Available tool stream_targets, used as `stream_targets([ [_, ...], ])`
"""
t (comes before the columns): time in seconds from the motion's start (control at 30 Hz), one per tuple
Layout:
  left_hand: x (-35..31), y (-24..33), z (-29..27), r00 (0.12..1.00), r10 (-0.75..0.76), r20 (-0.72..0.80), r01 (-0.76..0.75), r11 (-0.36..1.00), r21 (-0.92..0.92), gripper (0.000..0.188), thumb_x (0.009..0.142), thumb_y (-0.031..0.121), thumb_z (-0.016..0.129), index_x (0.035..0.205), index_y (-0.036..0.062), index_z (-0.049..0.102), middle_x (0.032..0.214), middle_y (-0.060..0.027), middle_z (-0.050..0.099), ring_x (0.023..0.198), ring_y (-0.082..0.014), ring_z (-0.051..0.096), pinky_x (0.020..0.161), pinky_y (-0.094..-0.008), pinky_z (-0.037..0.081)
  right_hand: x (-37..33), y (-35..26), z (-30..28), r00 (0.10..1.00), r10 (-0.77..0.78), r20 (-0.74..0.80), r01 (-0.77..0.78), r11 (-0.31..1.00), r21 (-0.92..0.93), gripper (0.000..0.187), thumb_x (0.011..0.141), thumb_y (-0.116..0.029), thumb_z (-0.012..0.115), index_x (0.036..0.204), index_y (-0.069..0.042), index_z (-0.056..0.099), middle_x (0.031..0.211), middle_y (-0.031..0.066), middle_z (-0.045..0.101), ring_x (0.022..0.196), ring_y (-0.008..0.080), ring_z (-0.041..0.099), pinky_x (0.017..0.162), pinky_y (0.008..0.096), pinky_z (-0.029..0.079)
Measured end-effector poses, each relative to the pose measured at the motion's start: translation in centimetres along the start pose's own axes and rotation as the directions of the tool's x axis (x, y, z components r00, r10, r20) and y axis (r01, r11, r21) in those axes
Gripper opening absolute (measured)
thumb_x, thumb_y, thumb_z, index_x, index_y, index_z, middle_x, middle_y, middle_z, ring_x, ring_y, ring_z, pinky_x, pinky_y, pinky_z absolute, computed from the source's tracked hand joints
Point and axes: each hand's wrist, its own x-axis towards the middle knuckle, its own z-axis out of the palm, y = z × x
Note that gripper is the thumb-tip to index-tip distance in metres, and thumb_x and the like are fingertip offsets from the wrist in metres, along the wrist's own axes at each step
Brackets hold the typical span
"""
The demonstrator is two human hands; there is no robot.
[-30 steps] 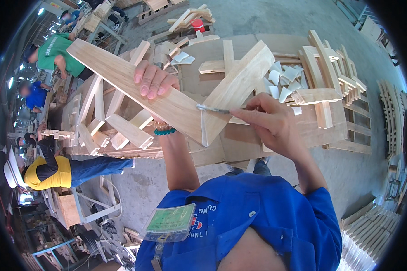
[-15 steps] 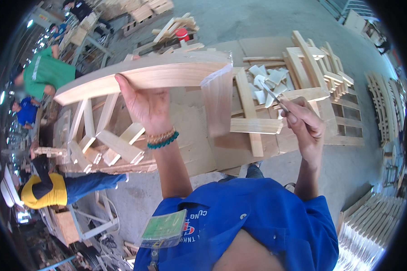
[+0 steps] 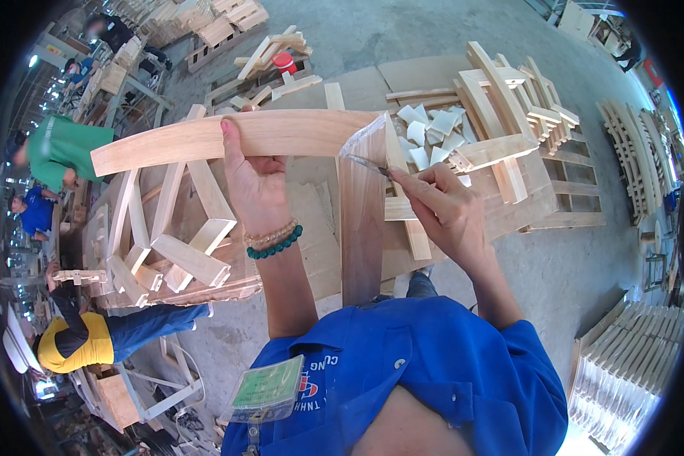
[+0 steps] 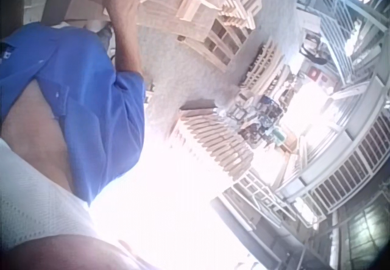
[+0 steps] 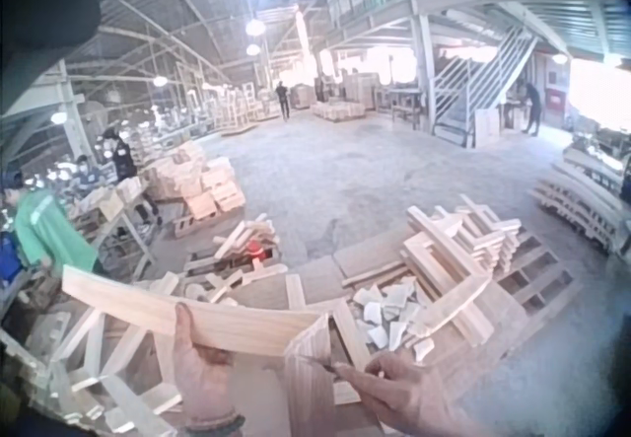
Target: The person uses a metal file to smooth the edges and corners of wooden chair frame pieces. They pick up each piece, file the edges, and place the finished pieces onto a stack on the floor.
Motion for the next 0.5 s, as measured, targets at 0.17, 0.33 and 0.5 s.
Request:
stream_targets([
  [0.17, -0.35, 0.35, -0.36, 1.000, 0.020, 0.021, -0.021, 1.000, 0.021, 0.041, 0.087, 0.032, 0.070, 0.117, 0.0084, 0.054, 0.111, -0.0070, 0.064, 0.098, -0.0160, 0.060, 0.080, -0.0321, 0.053, -0.20, -0.13, 0.25, 1.000, -0.002, 0.007, 0.002, 1.000, 0.000, 0.039, 0.078, 0.004, 0.065, 0.114, -0.011, 0.069, 0.076, 0.0057, 0.058, 0.062, 0.0173, 0.058, 0.050, 0.0293, 0.045],
  [0.33, -0.70, 0.22, 0.03, 0.999, 0.047, 0.022, -0.048, 0.998, 0.039, 0.041, 0.089, 0.034, 0.068, 0.118, 0.0086, 0.053, 0.112, -0.0066, 0.064, 0.098, -0.0161, 0.060, 0.081, -0.0321, 0.053, 0.16, -0.46, 0.55, 1.000, -0.027, -0.013, 0.027, 1.000, -0.008, 0.040, 0.079, 0.004, 0.064, 0.115, -0.011, 0.068, 0.076, 0.0059, 0.057, 0.062, 0.0175, 0.058, 0.049, 0.0298, 0.044],
  [0.5, -0.62, -0.36, -0.25, 0.999, 0.046, 0.027, -0.048, 0.996, 0.073, 0.041, 0.090, 0.035, 0.065, 0.119, 0.0072, 0.053, 0.112, -0.0073, 0.063, 0.098, -0.0155, 0.060, 0.081, -0.0308, 0.052, 0.06, -0.43, 0.66, 0.999, -0.029, -0.029, 0.029, 1.000, -0.011, 0.039, 0.079, 0.004, 0.064, 0.115, -0.010, 0.068, 0.075, 0.0055, 0.056, 0.060, 0.0176, 0.057, 0.049, 0.0296, 0.043],
])
